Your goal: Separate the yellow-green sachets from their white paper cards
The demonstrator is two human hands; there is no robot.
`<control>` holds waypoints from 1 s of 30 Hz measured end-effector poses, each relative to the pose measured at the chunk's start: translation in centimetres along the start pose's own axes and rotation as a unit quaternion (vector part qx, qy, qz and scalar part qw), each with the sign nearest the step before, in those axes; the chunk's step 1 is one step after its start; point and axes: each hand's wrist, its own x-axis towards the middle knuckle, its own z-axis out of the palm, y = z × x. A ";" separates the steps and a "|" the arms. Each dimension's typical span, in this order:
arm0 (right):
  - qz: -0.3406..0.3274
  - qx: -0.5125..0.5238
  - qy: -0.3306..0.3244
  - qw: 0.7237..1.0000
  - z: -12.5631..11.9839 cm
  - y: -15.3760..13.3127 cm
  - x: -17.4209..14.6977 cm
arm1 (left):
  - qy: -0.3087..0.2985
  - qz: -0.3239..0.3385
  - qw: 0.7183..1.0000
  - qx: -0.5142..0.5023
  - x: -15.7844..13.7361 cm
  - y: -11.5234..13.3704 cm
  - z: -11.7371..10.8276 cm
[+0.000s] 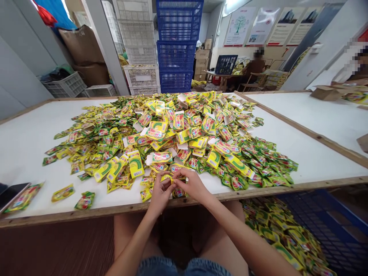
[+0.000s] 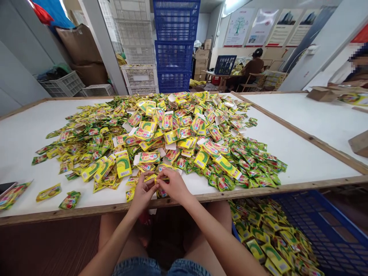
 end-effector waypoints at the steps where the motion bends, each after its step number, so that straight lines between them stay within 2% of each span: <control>1: 0.011 0.000 0.003 1.000 0.0 0.1 0.0 | -0.001 0.000 1.000 0.003 0.0 0.0 0.0; 6: 0.016 -0.039 -0.020 0.999 -0.2 0.0 0.8 | -0.004 0.008 1.000 0.006 -0.1 0.1 0.1; 13: -0.046 -0.083 -0.012 0.995 -0.2 -0.7 0.2 | -0.006 0.012 1.000 0.002 -0.1 0.1 0.0; 20: -0.009 -0.016 -0.019 1.000 -0.2 -0.1 -0.5 | -0.030 0.005 1.000 0.003 -0.2 -0.1 -0.2; 24: 0.016 0.029 0.011 0.999 -0.2 0.4 -1.8 | -0.017 0.023 0.998 0.050 -0.1 -0.2 -0.2; 30: 0.063 0.075 0.114 0.989 1.0 0.2 -4.3 | 0.014 0.080 0.983 0.166 -0.9 -0.3 0.7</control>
